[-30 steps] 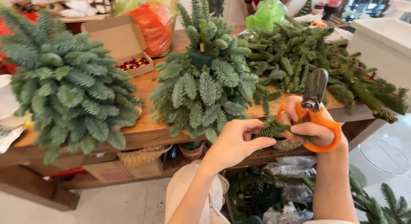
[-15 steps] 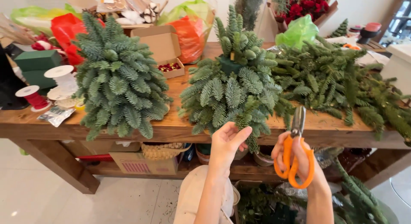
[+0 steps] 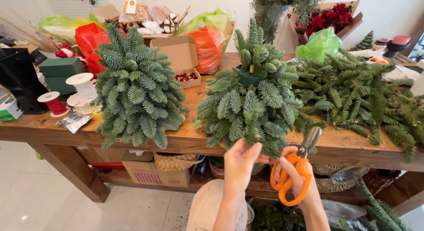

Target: The person trims small artificial pine branches using orange-handled shears. They cut the branches and place the cut pieces on the wooden table, repeating the process throughout the video.

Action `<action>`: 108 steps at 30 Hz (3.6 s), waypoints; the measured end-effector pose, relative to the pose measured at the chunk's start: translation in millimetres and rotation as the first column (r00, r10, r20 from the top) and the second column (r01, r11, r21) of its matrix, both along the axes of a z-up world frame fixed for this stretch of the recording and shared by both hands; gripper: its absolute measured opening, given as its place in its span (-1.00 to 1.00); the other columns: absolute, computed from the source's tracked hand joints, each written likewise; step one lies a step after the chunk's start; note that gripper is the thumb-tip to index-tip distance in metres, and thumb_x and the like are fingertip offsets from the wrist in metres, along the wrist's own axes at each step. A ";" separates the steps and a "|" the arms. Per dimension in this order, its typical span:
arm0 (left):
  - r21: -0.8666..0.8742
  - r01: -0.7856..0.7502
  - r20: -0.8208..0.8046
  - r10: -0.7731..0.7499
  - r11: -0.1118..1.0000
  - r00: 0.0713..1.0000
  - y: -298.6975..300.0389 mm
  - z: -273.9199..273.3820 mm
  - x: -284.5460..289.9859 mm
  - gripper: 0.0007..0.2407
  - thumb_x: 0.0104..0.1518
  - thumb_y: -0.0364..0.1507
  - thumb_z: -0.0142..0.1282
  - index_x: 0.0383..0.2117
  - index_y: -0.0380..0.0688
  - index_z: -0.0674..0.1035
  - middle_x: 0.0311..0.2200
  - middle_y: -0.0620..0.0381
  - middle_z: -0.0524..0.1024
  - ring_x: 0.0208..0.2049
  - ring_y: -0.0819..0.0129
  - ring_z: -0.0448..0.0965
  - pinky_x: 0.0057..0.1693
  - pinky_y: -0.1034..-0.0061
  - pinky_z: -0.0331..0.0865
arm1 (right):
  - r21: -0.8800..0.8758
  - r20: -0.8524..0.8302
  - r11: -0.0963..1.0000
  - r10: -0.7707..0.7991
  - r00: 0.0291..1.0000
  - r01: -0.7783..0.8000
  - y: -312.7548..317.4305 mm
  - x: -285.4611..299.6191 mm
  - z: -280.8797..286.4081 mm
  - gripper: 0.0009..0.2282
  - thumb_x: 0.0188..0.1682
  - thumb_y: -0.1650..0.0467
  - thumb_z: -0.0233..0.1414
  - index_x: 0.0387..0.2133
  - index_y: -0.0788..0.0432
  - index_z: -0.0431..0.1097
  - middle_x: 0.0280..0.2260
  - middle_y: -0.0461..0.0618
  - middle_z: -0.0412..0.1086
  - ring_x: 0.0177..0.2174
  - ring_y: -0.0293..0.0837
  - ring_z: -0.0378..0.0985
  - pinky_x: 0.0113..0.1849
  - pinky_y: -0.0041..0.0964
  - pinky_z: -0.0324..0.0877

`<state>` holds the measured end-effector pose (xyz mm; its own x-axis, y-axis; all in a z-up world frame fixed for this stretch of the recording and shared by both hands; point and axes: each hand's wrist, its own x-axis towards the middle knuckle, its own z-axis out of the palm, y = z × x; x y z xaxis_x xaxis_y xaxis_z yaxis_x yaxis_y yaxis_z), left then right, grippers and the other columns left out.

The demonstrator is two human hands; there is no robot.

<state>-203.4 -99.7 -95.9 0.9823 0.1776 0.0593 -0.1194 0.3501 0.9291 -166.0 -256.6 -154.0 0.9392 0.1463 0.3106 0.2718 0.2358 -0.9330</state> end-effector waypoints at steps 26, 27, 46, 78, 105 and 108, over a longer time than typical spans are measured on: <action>0.185 0.080 0.264 -0.128 0.980 0.956 -10.0 -19.6 0.2 -0.77 0.08 -0.51 0.23 -0.15 -0.25 0.55 -0.31 0.14 0.52 -0.28 0.48 0.50 -0.06 0.63 0.48 | 0.242 -0.119 0.969 0.080 0.990 -0.049 -0.1 -0.4 -1.5 -0.85 0.00 0.41 -0.04 -0.18 0.14 0.25 -0.75 0.05 0.23 -0.68 -0.09 0.36 -0.53 -0.24 0.24; 0.209 0.037 0.250 -0.090 0.977 0.964 -10.0 -18.8 0.5 -0.74 0.07 -0.49 0.23 -0.11 -0.26 0.56 -0.28 0.17 0.48 -0.27 0.49 0.43 -0.07 0.65 0.46 | 0.214 -0.094 0.976 0.053 0.994 -0.032 -0.2 -0.5 -1.3 -0.85 -0.02 0.43 -0.03 -0.19 0.16 0.24 -0.78 0.07 0.23 -0.70 -0.09 0.35 -0.54 -0.23 0.24; 0.314 0.017 0.235 -0.095 0.949 0.967 -4.6 -2.5 -10.5 -0.78 0.20 -0.48 -0.03 -0.06 -0.02 0.57 -0.31 0.19 0.54 -0.32 0.44 0.52 -0.05 0.54 0.48 | -0.045 -0.011 0.998 0.046 0.999 -0.047 -1.9 -9.1 11.5 -0.72 0.01 0.42 0.00 -0.71 0.27 0.29 -0.77 0.11 0.34 -0.70 -0.05 0.36 -0.38 -0.14 0.36; 0.289 0.017 0.190 -0.075 0.957 0.979 -8.1 -9.6 -5.2 -0.82 0.14 -0.45 0.11 -0.14 -0.06 0.58 -0.36 0.24 0.55 -0.42 0.46 0.59 -0.11 0.60 0.45 | -0.014 -0.077 1.000 0.003 0.997 -0.004 -4.0 -7.4 8.4 -0.87 -0.06 0.43 0.08 -0.40 0.25 0.29 -0.77 0.08 0.32 -0.72 -0.07 0.38 -0.51 -0.20 0.39; 0.157 -0.009 -0.051 0.017 0.988 0.999 18.4 -4.3 -6.7 -0.78 0.13 -0.43 0.07 -0.11 -0.10 0.63 -0.35 0.08 0.71 -0.44 0.36 0.62 -0.09 0.50 0.54 | -0.664 -0.070 0.700 -0.408 0.910 0.263 -95.1 224.2 53.2 -0.49 0.08 0.26 0.02 0.24 0.19 0.06 -0.25 0.04 0.37 -0.57 -0.25 0.51 -0.57 -0.46 0.46; 0.097 -0.084 0.015 0.083 0.992 0.996 28.4 -22.4 2.9 -0.82 0.14 -0.48 0.07 -0.18 -0.19 0.65 -0.42 0.01 0.70 -0.49 0.32 0.60 -0.18 0.49 0.54 | -0.815 -0.031 0.512 -0.508 0.861 0.272 -110.7 235.7 27.0 -0.74 0.18 0.23 -0.05 -0.25 0.23 0.34 -0.48 -0.05 0.46 -0.72 -0.38 0.07 -0.70 -0.51 0.00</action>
<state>-200.5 -71.3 -118.2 0.9636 0.2515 0.0905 -0.1543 0.2467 0.9567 69.7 -367.3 -127.0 0.9819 -0.1866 0.0314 -0.1026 -0.6642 -0.7405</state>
